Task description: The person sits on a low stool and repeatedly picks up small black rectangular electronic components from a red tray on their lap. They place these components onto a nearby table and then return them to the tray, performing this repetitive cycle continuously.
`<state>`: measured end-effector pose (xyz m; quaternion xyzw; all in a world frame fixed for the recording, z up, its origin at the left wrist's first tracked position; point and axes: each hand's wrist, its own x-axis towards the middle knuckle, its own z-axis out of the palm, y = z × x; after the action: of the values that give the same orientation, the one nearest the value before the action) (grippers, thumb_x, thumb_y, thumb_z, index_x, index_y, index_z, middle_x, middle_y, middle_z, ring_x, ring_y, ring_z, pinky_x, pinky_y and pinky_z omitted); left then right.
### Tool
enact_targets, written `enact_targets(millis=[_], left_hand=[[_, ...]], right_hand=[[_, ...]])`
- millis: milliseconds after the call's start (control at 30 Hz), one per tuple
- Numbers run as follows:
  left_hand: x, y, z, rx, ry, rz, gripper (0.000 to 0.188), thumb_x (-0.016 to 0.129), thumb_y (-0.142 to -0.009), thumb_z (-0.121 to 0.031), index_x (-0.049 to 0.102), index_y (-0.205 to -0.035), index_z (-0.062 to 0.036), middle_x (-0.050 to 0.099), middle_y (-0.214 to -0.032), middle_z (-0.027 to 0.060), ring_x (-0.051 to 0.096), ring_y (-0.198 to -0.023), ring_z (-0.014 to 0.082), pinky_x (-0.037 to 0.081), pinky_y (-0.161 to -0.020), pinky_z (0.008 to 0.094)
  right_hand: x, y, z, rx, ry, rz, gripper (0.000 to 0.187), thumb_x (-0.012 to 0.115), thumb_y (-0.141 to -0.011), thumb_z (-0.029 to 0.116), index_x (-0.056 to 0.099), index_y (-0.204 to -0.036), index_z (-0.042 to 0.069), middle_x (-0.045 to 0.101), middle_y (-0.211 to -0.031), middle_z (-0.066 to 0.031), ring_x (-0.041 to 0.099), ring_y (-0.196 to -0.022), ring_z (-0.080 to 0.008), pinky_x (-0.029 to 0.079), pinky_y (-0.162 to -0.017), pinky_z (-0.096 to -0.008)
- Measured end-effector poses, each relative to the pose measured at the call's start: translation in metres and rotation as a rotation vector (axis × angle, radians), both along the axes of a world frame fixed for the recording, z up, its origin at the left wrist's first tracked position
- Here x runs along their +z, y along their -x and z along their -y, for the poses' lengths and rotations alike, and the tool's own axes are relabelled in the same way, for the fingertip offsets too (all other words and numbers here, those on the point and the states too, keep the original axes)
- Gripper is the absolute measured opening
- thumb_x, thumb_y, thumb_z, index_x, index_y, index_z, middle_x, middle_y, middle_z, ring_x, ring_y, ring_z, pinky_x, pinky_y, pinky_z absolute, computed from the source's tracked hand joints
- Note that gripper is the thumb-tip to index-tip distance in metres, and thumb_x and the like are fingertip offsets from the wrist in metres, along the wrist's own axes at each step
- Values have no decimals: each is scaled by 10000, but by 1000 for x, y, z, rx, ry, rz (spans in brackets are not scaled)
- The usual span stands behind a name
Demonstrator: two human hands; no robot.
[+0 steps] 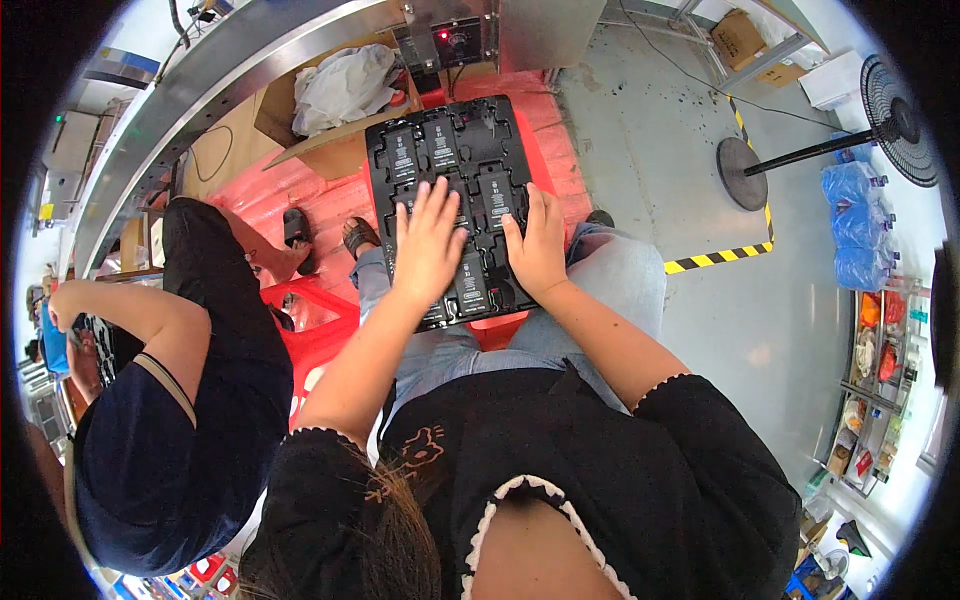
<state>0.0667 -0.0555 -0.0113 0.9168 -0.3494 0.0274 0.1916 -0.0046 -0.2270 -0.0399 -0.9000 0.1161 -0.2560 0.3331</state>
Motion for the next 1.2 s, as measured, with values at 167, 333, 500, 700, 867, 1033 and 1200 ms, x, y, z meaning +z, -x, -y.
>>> enact_targets(millis=[167, 333, 500, 700, 867, 1033, 1200], left_hand=[[-5, 45, -7, -111, -108, -27, 650, 537, -915, -377, 363, -1445, -43, 252, -1556, 151, 215, -1447, 310, 120, -1153, 551], [-9, 43, -6, -100, -99, -54, 638, 531, -916, -395, 376, -1440, -64, 269, -1548, 135, 217, -1444, 299, 132, -1152, 555], [-13, 43, -10, -100, -59, -37, 658, 535, -916, -398, 354, -1449, -56, 247, -1555, 151, 198, -1454, 300, 122, -1153, 551], [-12, 46, -13, -101, -49, -27, 656, 535, -920, -399, 349, -1450, -61, 240, -1559, 140, 201, -1451, 297, 129, -1155, 545], [-13, 46, -12, -104, -17, -34, 646, 531, -928, -387, 340, -1460, -76, 223, -1569, 126, 189, -1457, 288, 118, -1164, 532], [-11, 46, -9, -93, -26, -64, 644, 546, -921, -388, 364, -1452, -71, 254, -1558, 128, 205, -1453, 285, 124, -1164, 524], [-8, 46, -8, -97, -56, -77, 644, 557, -914, -383, 376, -1444, -64, 268, -1550, 145, 219, -1447, 299, 116, -1159, 539]], right_hand=[[-5, 1, 0, 8, 3, 2, 607, 644, -849, 212, 394, -1355, -10, 466, -1235, -250, 472, -1132, -414, 389, -956, -497], [0, 0, -1, 53, 104, -51, 502, 608, -867, 195, 503, -1355, 140, 440, -1278, -292, 454, -1171, -450, 375, -995, -509], [2, -2, -9, 30, 318, -219, 464, 579, -892, 198, 531, -1353, 174, 344, -1428, -301, 403, -1256, -456, 364, -992, -553], [-3, 0, 0, 126, 269, -193, 455, 590, -903, 249, 543, -1350, 172, 289, -1480, -281, 386, -1281, -452, 359, -1008, -547], [3, 11, 12, 201, 197, -180, 490, 617, -896, 292, 529, -1366, 181, 269, -1510, -252, 406, -1283, -433, 360, -1013, -537], [-10, 11, 19, 209, 135, -121, 504, 625, -890, 312, 529, -1362, 160, 282, -1500, -276, 403, -1285, -453, 353, -1044, -503], [-12, 12, 18, 211, 111, -78, 504, 613, -894, 345, 534, -1361, 174, 274, -1502, -269, 429, -1231, -465, 369, -1011, -520]])
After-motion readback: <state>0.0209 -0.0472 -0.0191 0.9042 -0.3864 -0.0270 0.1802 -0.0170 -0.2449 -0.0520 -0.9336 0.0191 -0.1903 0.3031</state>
